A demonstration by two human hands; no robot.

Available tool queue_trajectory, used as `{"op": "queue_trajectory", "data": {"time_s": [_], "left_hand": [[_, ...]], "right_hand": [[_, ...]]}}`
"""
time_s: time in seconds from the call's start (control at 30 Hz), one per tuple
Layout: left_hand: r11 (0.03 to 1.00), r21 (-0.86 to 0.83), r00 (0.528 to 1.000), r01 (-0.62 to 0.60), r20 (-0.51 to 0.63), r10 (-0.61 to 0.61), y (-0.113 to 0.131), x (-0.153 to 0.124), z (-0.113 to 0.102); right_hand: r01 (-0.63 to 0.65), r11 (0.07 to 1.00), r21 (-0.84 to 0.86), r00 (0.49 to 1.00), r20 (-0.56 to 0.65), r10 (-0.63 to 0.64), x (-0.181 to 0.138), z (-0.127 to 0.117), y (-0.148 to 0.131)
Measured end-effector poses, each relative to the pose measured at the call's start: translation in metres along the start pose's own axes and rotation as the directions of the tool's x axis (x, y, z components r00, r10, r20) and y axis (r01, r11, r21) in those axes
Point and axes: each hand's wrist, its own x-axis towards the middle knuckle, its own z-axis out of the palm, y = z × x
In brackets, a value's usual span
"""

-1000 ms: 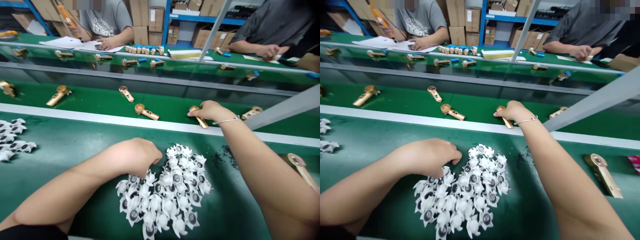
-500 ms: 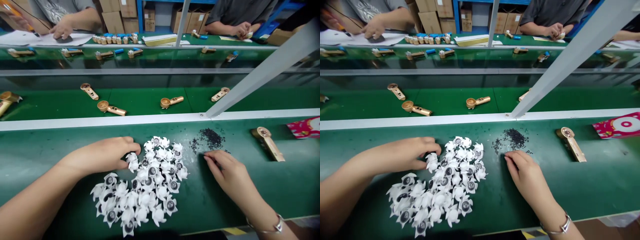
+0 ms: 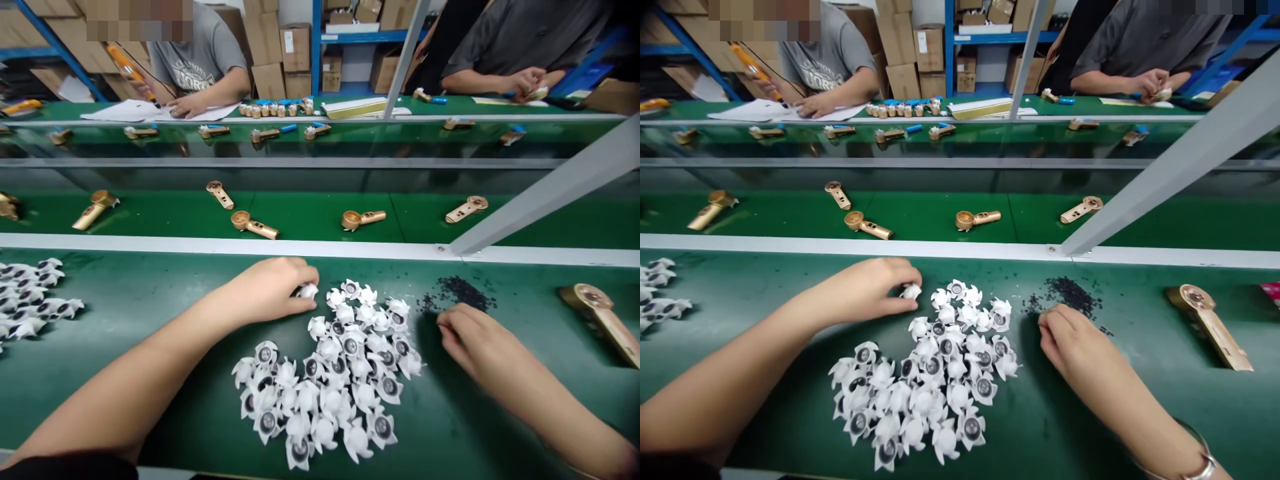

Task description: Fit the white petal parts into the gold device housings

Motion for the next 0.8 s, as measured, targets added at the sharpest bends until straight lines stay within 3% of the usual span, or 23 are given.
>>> {"op": "queue_trajectory", "data": {"time_s": [0.07, 0.1, 0.17, 0.23, 0.33, 0.43, 0.67, 0.8], "left_hand": [[0.924, -0.381, 0.990, -0.014, -0.136, -0.041, 0.003, 0.002, 0.003], [0.804, -0.593, 0.983, -0.042, -0.168, -0.072, 0.006, 0.003, 0.006], [0.472, -0.877, 0.978, -0.095, -0.171, -0.120, 0.017, 0.003, 0.014], [0.223, -0.966, 0.979, -0.132, -0.163, -0.125, 0.029, 0.001, 0.021], [0.044, -0.986, 0.981, -0.163, -0.166, -0.095, 0.041, -0.004, 0.024], [-0.016, -0.985, 0.983, -0.170, -0.169, -0.067, 0.044, -0.008, 0.021], [0.037, -0.986, 0.973, -0.164, -0.168, -0.158, 0.043, -0.008, 0.020], [0.009, -0.983, 0.964, -0.183, -0.181, -0.192, 0.042, -0.005, 0.022]], "right_hand": [[-0.111, 0.967, 0.229, 0.993, -0.023, 0.119, 0.020, -0.015, -0.024], [-0.154, 0.922, 0.355, 0.985, -0.018, 0.172, 0.031, -0.023, -0.040], [-0.172, 0.808, 0.564, 0.979, 0.009, 0.202, 0.055, -0.038, -0.074], [-0.138, 0.730, 0.669, 0.987, 0.028, 0.161, 0.077, -0.047, -0.102], [-0.073, 0.727, 0.683, 0.995, -0.003, 0.103, 0.097, -0.051, -0.122], [-0.047, 0.773, 0.632, 0.994, -0.049, 0.100, 0.103, -0.049, -0.124], [-0.033, 0.842, 0.538, 0.990, -0.098, 0.102, 0.111, -0.046, -0.126], [-0.014, 0.878, 0.479, 0.981, -0.164, 0.105, 0.114, -0.041, -0.130]]}}
